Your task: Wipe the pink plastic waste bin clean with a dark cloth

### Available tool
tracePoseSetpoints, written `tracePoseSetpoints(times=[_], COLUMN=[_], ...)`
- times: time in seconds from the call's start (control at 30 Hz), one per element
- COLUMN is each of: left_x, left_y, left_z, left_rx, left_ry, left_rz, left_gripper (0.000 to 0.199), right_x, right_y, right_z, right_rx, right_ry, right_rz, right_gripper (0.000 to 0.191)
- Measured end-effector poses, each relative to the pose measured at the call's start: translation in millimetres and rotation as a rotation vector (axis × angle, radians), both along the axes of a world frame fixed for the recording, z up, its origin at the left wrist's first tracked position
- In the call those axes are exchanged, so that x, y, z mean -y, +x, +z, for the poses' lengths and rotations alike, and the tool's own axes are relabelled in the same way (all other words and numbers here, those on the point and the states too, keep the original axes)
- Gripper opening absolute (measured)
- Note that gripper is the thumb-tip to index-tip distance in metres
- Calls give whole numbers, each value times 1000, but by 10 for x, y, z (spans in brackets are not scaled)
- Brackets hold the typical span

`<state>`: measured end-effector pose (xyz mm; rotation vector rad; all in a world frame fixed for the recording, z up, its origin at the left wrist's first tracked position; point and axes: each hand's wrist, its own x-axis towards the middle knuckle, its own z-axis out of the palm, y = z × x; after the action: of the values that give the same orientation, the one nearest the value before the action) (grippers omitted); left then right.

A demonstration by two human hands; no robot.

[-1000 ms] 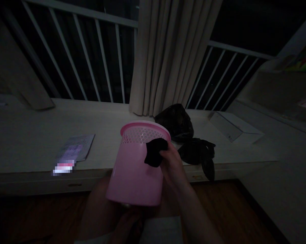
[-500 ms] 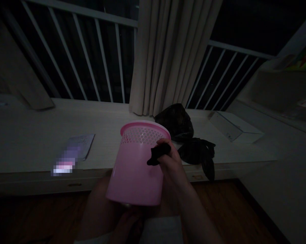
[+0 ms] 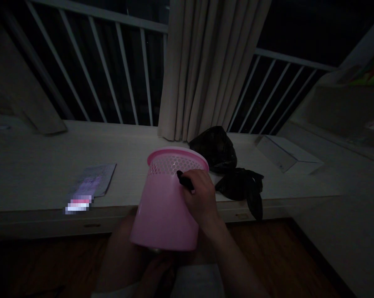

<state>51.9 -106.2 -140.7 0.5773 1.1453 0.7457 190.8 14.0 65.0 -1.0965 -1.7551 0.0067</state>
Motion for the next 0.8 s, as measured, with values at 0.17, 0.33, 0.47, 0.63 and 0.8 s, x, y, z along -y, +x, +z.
tracePoseSetpoints(times=[0.17, 0.33, 0.47, 0.63, 0.8], left_x=[-5, -15, 20, 39, -36], left_y=[12, 20, -12, -17, 0], left_z=[47, -29, -216, -347, -195], left_rx=[-30, -41, -94, -217, -381], left_ry=[14, 13, 70, 92, 191], left_rz=[1, 3, -49, -118, -174], left_gripper=[54, 56, 57, 41, 33], right_x=[-28, 224, 242, 185, 220], right_y=[-171, -331, -293, -355, -481], right_z=[-201, -360, -308, -221, -210], right_rx=[151, 243, 322, 299, 362], right_ry=[1, -41, -96, -150, -157], right_rz=[59, 145, 173, 157, 289], right_gripper=[26, 43, 50, 45, 39])
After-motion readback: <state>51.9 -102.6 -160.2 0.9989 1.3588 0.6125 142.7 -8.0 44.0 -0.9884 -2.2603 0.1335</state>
